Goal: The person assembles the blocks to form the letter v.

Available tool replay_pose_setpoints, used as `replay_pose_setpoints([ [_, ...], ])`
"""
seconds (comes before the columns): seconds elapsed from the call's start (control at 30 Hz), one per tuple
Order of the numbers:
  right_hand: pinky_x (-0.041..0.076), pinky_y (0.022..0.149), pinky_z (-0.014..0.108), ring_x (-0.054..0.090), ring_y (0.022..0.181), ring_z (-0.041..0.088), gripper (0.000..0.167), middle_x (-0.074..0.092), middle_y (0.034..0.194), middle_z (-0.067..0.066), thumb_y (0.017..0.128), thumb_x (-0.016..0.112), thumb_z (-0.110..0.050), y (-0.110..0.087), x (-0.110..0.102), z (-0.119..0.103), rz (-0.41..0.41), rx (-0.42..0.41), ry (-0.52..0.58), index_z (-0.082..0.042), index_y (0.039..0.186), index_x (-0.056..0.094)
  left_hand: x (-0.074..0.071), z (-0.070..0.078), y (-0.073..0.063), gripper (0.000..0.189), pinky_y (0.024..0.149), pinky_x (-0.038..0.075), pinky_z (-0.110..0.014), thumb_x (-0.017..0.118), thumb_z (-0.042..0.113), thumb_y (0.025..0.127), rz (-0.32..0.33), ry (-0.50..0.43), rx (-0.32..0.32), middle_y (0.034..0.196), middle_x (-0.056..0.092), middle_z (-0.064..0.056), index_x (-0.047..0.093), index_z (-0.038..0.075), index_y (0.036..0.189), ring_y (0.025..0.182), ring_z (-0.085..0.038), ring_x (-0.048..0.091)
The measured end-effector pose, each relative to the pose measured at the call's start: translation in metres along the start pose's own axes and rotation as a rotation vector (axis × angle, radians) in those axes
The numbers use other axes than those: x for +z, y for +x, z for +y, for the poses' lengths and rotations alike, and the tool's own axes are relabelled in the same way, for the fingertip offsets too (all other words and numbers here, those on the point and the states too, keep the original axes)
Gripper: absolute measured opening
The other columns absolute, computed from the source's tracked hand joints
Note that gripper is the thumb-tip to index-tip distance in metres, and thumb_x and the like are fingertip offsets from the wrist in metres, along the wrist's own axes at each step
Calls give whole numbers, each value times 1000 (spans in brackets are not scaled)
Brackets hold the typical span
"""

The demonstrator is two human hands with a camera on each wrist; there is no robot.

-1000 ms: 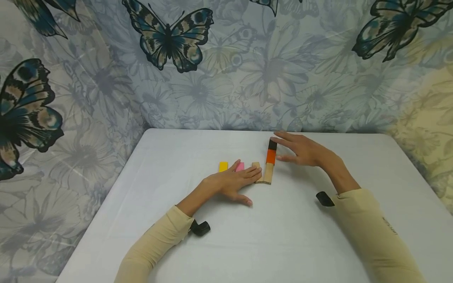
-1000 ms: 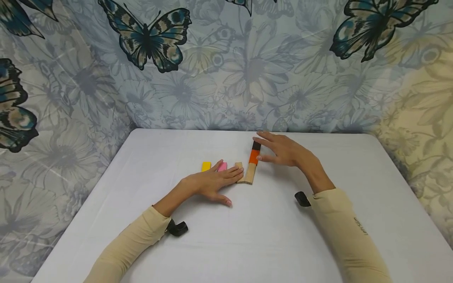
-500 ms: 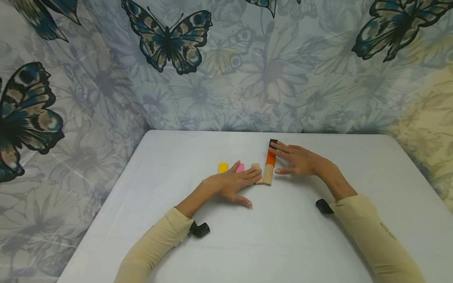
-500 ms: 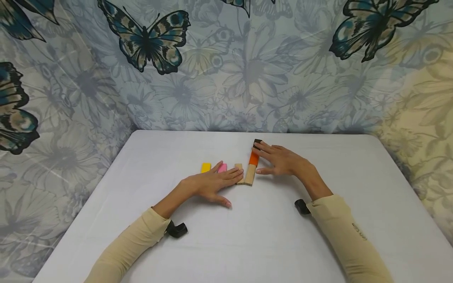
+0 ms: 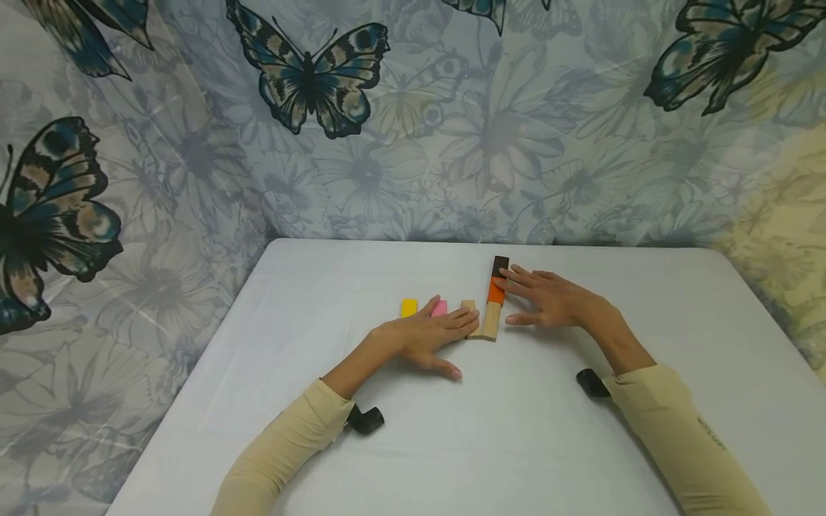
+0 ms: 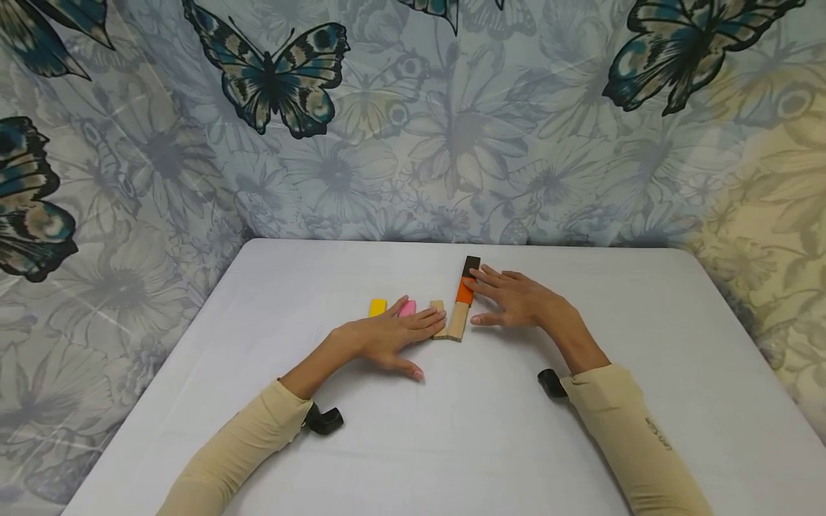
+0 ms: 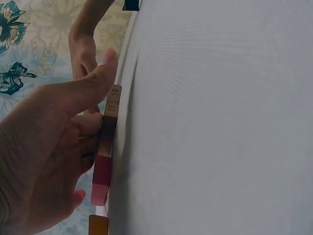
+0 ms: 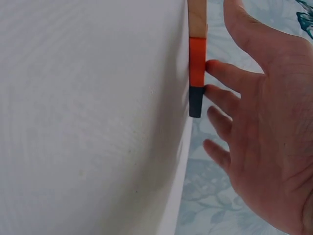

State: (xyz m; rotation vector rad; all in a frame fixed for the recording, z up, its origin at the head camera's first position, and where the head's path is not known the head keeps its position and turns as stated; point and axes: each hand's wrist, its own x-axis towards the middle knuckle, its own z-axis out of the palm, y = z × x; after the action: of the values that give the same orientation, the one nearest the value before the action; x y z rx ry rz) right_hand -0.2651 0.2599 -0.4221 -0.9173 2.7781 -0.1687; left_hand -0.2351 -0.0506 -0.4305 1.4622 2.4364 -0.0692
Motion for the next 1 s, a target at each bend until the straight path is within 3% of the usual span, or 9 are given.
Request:
replay_pose_setpoints([
  [1.0,17,128,70,20,161,46,91,23,175,15,96,61,-65,2,2,2,-20,1,-10,-17,166,30,-4,1,0,104,133,-4,-62,53,76,95,-1,28,-3,180,-1,1,9,18,170,167,-16,2],
])
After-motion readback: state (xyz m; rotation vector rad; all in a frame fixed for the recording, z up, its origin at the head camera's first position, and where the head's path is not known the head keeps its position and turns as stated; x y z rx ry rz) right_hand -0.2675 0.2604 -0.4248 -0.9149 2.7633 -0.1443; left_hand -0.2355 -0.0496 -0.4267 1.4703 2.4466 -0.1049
